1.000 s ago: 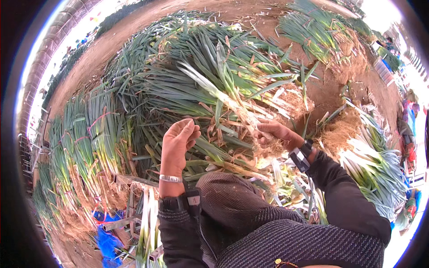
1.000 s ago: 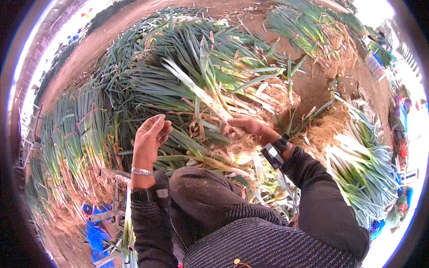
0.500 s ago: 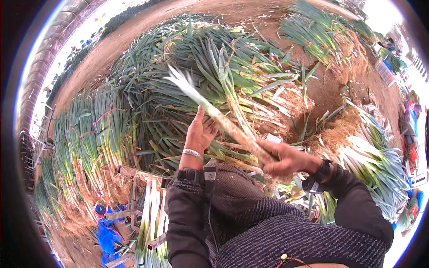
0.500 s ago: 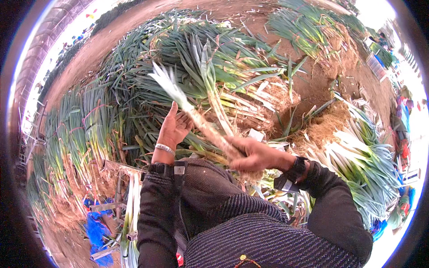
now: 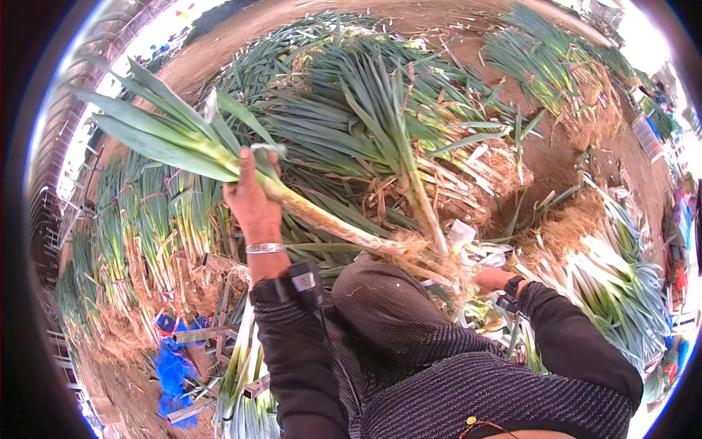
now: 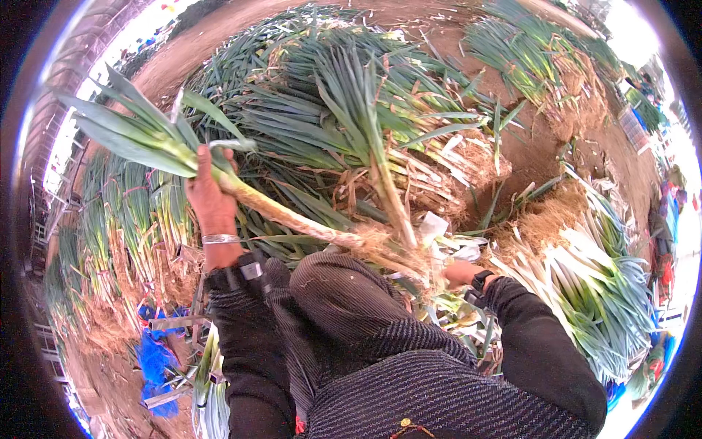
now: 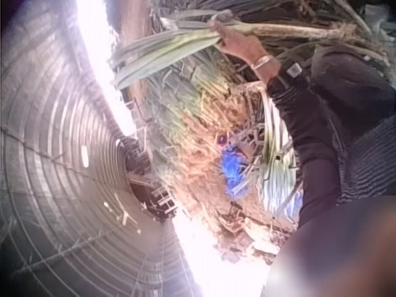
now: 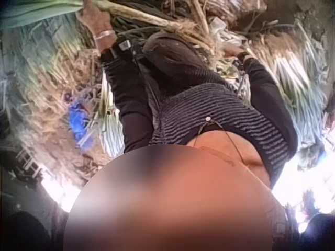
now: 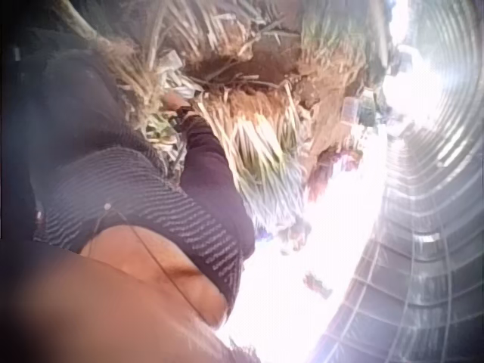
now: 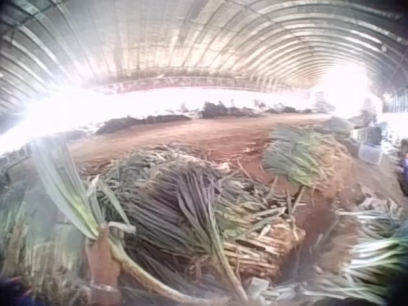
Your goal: Peeling the outer layers of harvested leeks by hand.
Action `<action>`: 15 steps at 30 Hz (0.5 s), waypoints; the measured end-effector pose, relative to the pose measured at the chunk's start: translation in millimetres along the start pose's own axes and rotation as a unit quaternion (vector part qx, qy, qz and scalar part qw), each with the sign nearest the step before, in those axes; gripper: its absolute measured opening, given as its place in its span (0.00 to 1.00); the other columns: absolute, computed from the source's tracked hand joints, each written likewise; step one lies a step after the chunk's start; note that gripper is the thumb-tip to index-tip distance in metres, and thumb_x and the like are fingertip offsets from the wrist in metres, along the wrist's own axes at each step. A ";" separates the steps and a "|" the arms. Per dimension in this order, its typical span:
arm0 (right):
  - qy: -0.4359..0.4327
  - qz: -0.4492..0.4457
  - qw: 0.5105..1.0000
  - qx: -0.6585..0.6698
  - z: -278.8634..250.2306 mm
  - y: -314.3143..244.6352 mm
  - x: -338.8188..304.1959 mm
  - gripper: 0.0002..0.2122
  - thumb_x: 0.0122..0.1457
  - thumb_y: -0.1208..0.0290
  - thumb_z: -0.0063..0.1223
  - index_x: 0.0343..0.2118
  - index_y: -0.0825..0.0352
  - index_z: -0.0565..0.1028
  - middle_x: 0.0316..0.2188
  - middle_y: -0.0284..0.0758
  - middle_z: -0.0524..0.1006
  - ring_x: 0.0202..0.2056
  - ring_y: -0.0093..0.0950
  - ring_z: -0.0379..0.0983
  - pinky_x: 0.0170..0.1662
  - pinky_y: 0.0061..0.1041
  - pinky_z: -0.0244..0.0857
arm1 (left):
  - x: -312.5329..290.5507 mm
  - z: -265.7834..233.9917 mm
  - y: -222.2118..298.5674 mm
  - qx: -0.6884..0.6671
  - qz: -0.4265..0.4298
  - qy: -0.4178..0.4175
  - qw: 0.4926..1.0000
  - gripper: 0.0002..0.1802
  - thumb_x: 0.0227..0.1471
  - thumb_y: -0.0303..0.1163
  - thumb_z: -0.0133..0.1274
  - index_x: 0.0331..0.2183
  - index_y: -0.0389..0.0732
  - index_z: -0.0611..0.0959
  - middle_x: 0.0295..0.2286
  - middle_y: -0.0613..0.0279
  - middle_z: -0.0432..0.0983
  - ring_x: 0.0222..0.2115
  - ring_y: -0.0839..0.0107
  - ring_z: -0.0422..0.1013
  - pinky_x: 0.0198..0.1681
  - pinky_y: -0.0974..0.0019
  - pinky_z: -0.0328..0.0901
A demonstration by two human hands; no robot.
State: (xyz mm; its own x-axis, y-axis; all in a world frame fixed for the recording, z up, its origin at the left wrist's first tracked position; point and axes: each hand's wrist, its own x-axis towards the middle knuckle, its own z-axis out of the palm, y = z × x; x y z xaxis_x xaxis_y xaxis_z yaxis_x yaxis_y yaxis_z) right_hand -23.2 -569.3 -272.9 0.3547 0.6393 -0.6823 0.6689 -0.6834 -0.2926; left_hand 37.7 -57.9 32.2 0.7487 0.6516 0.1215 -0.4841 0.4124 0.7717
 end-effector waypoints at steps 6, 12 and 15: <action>0.333 -0.043 0.907 0.255 -201.9 -98.5 28.7 0.20 0.57 0.65 0.47 0.52 0.68 0.69 0.43 0.46 0.75 0.41 0.36 0.75 0.45 0.31 0.68 | -22.6 -5.9 8.4 -0.010 -0.059 -0.084 0.995 0.15 0.49 0.28 0.61 0.39 0.37 0.77 0.33 0.57 0.76 0.32 0.62 0.76 0.36 0.57 0.74; 0.332 -0.321 0.752 0.471 -344.2 -224.5 54.3 0.18 0.61 0.68 0.50 0.51 0.71 0.68 0.42 0.37 0.75 0.43 0.23 0.70 0.49 0.23 0.64 | -31.8 -4.1 -3.1 0.016 -0.157 -0.108 0.982 0.20 0.52 0.39 0.59 0.42 0.36 0.77 0.34 0.60 0.76 0.37 0.67 0.72 0.40 0.61 0.69; 0.286 -0.385 0.687 0.546 -358.4 -247.5 69.2 0.15 0.57 0.78 0.54 0.47 0.71 0.70 0.39 0.28 0.74 0.42 0.16 0.66 0.46 0.20 0.63 | -35.6 -7.3 -2.1 0.040 -0.143 -0.096 0.984 0.19 0.46 0.32 0.64 0.41 0.36 0.79 0.36 0.62 0.77 0.38 0.73 0.71 0.42 0.68 0.65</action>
State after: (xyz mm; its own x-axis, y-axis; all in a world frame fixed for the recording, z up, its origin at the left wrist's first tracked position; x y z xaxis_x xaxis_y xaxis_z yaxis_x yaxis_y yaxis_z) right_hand 70.0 -229.6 -7.5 0.5775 0.7804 0.2396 0.0246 0.2767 -0.9606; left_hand 8.8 -77.4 21.7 0.9248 0.3805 0.0010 -0.2091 0.5059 0.8368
